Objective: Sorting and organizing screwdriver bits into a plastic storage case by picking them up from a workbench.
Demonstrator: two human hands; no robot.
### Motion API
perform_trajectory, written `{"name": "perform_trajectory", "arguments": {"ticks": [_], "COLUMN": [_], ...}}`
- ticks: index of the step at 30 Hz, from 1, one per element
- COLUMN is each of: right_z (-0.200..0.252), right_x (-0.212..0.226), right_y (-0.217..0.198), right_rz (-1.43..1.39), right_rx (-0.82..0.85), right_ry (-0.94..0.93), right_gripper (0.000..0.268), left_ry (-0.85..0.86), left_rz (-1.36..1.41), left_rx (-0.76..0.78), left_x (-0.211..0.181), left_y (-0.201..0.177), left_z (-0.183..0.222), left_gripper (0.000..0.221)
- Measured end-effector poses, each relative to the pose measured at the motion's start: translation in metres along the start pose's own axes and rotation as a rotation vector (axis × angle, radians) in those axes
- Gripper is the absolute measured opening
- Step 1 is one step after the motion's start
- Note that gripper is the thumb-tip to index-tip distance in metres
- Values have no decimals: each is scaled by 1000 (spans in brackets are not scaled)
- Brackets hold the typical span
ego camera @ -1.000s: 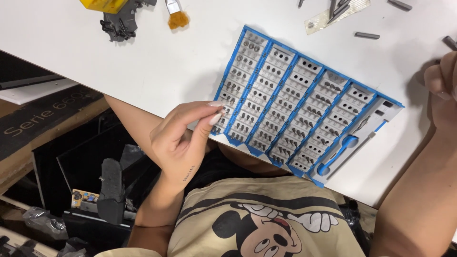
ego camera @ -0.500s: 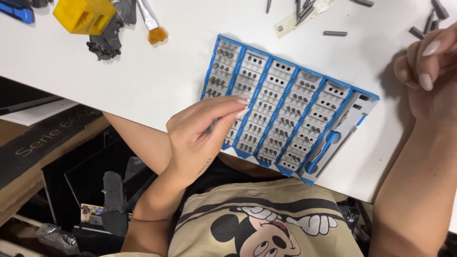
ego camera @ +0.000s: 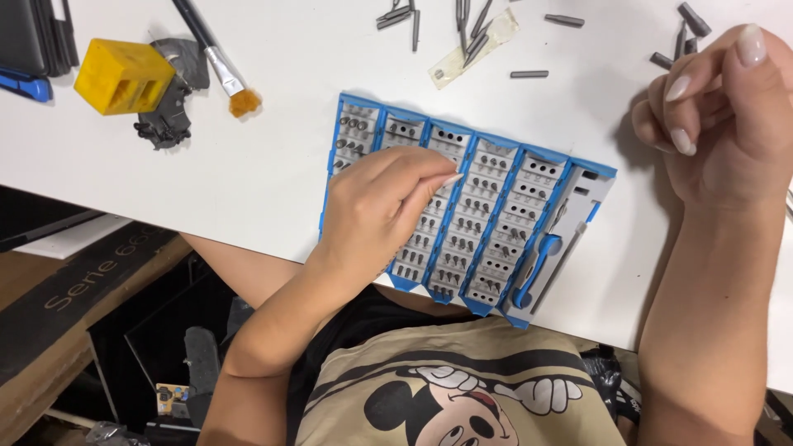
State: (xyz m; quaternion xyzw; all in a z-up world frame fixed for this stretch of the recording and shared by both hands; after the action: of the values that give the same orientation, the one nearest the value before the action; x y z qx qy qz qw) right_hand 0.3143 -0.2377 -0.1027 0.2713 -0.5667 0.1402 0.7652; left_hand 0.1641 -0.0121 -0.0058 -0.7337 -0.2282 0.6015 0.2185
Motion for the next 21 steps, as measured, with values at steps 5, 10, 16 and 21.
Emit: {"name": "perform_trajectory", "arguments": {"ticks": [5,10,16,21], "right_z": [2,2,2,1], "right_x": [-1,-2,-1,-2], "right_y": [-2,-2,-2,0], "right_rz": [-2,-4,0,20], "right_rx": [-49,-42,-52,-14], "right_ry": [27,30,27,16], "right_gripper": [42,43,42,41], "left_ry": [-3,33,118,161], "left_rz": [-90,-155,-327,-380], "left_rx": [74,73,117,128], "left_x": [1,-5,-13,-15], "left_y": [8,6,14,23], "left_z": [-1,-5,-7,-7], "left_gripper": [8,10,34,25]}}
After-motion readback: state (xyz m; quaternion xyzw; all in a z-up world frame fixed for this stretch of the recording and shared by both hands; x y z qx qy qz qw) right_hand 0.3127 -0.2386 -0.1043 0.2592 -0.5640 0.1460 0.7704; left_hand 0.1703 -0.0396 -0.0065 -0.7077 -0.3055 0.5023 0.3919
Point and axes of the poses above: each hand's wrist, its own z-axis away from the middle knuckle, its own y-axis out of the palm, x = y × z, the point moved 10 cm from there along -z, towards the middle knuckle, and after that the axes turned 4 degrees about x, right-handed, at the moved point
